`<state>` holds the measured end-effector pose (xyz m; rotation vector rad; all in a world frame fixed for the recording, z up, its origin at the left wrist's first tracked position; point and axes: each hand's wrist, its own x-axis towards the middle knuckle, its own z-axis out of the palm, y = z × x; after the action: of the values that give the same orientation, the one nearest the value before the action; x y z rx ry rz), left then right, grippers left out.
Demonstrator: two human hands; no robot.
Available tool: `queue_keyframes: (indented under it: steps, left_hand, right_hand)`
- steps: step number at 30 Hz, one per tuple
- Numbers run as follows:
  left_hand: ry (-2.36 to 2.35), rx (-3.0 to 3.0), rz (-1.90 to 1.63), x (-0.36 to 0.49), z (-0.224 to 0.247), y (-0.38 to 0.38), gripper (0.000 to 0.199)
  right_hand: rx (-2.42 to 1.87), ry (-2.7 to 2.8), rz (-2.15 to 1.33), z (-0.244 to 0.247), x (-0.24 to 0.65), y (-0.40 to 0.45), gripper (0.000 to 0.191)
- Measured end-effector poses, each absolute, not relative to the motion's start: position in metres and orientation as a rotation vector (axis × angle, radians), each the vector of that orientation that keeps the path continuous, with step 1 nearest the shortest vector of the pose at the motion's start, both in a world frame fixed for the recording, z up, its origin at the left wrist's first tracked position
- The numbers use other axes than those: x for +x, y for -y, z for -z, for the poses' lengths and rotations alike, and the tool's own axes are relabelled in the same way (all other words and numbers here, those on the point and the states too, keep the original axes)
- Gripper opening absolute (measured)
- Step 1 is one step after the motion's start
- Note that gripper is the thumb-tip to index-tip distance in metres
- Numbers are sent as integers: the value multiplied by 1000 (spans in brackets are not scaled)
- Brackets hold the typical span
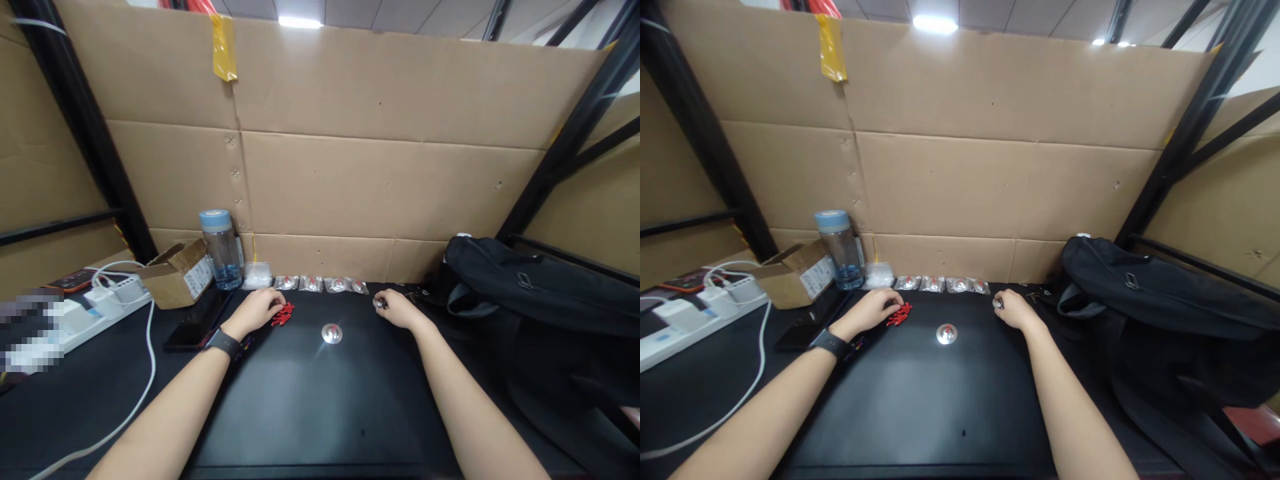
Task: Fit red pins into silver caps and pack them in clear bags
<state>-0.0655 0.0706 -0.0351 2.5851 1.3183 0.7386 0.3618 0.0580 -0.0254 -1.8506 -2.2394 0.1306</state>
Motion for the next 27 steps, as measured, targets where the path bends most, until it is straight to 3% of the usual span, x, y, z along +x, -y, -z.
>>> queue_keyframes:
  steps: [10, 17, 20, 27]
  left_hand:
    - [-1364, 2602, -739, -53, 40, -69, 11]
    - [-1406, 2582, -818, -50, 35, -64, 11]
    - [-1356, 2506, -921, -43, 24, -54, 14]
    - [-1157, 2196, -1105, -8, 8, -23, 24]
  right_hand:
    - [-1812, 2186, -161, 28, 366, -60, 25]
    - [-1762, 2097, -126, 26, 367, -59, 40]
    - [-1628, 2012, -171, 22, 357, -56, 46]
    - [-1196, 1790, -386, 9, 280, -29, 37]
